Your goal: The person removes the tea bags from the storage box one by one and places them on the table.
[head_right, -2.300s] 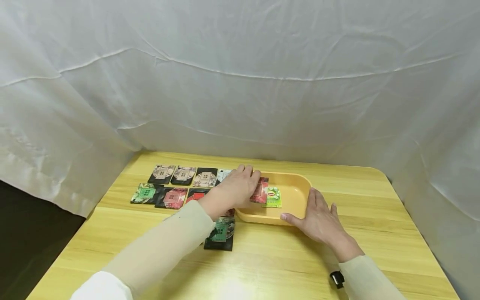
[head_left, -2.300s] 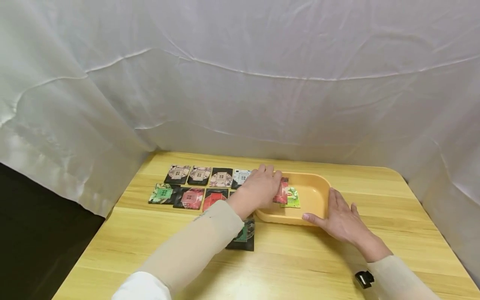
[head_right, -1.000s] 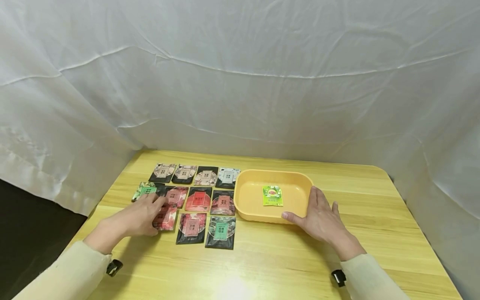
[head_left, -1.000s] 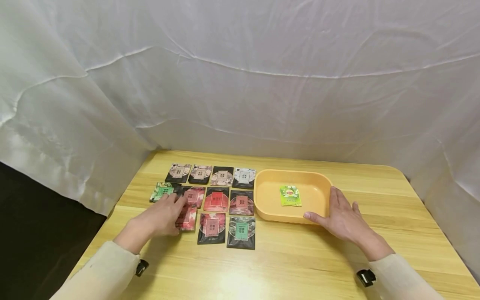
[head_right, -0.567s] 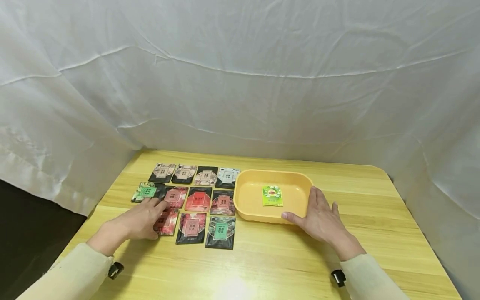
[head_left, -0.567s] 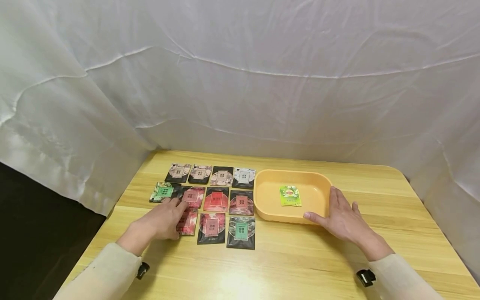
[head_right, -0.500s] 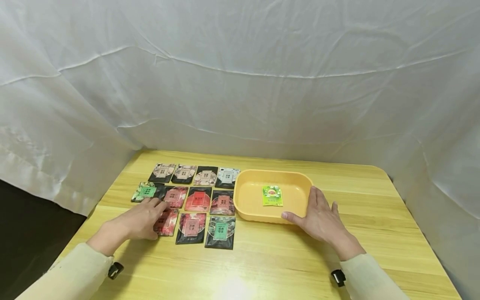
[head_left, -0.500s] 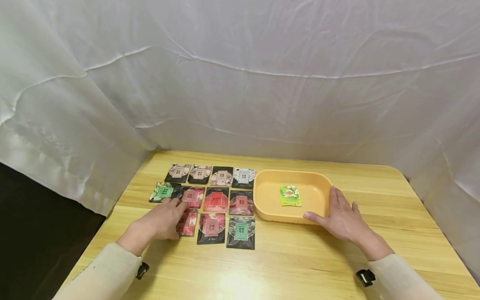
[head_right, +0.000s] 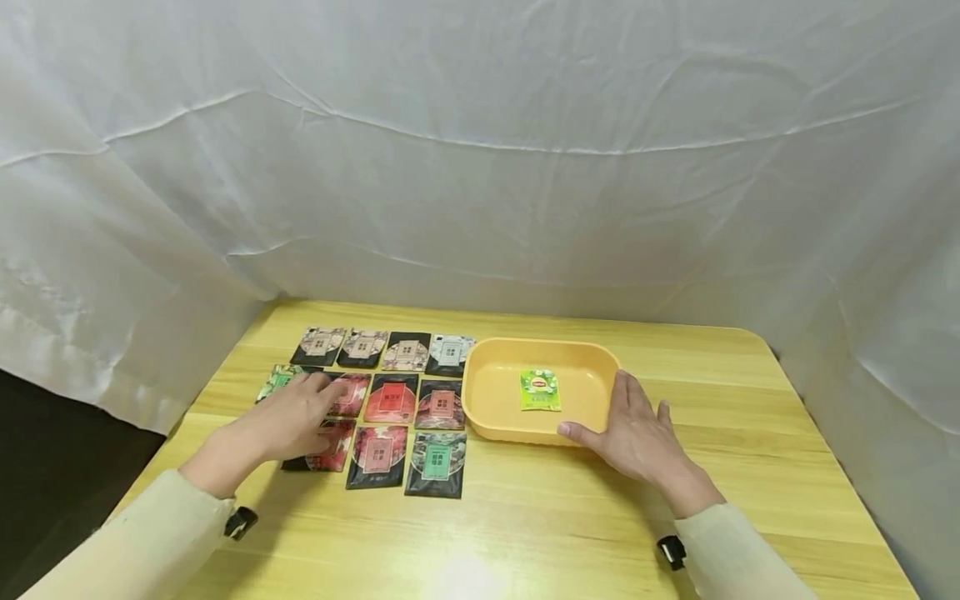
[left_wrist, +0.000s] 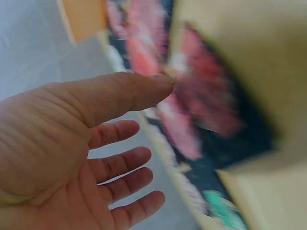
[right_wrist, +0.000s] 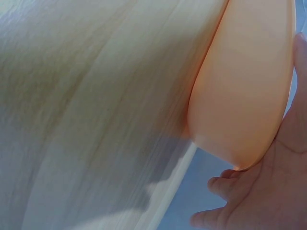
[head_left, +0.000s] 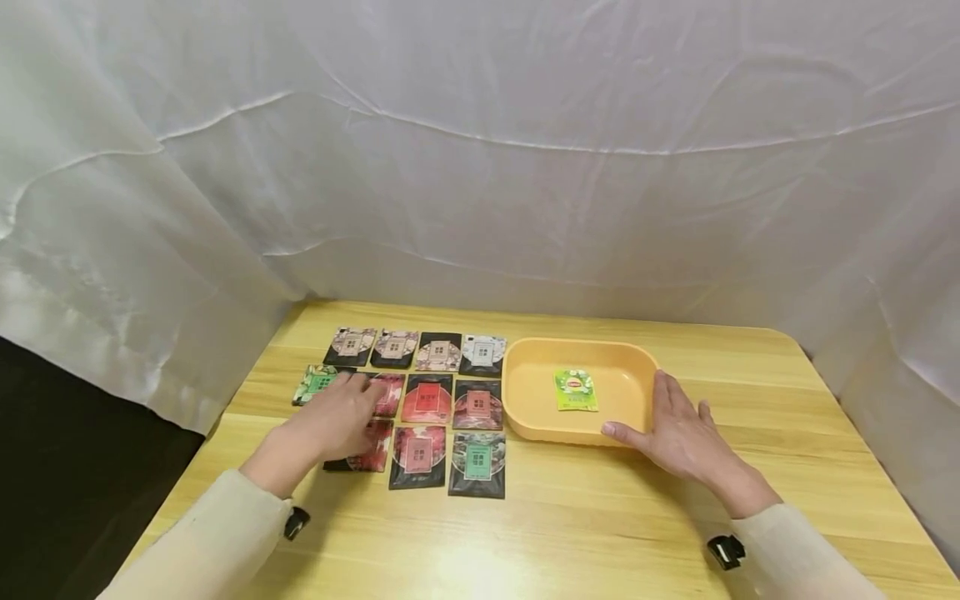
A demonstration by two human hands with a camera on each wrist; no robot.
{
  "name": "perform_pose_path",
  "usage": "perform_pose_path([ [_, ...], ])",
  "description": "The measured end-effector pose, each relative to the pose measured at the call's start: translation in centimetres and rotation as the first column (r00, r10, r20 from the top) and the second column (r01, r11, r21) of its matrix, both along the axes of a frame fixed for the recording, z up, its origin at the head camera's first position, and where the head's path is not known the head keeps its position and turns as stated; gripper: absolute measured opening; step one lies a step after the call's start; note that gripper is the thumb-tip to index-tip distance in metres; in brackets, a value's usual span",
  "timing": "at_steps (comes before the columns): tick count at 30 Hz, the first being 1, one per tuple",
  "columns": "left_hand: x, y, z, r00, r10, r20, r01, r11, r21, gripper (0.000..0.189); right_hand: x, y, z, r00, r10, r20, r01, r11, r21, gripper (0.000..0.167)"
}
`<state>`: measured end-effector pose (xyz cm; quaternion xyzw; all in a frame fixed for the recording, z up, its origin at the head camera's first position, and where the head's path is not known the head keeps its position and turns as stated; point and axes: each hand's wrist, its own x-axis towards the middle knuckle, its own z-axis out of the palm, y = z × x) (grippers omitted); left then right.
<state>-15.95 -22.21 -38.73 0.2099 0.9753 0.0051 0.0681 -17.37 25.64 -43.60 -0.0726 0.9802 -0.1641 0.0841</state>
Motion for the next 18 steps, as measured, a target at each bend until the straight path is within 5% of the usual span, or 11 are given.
perform_pose_path([
  [9, -3.3, 9.5, 3.3, 0.995, -0.093, -0.043, 0.096, 0.994, 0.061, 0.064, 0.0, -0.2, 0.1, 1.0, 0.003, 0.0, -0.003, 1.0, 0.008, 0.136],
  [13, -4.5, 14.1, 3.7, 0.988, -0.147, -0.054, 0.149, 0.988, 0.036, 0.062, 0.0, -0.4, 0.1, 1.0, 0.006, -0.005, -0.006, 1.0, 0.012, 0.136],
  [18, -6.2, 18.6, 3.2, 0.985, -0.172, 0.017, 0.172, 0.985, 0.011, 0.06, -0.1, -0.4, 0.0, 1.0, 0.003, -0.007, -0.003, 1.0, 0.013, 0.136],
])
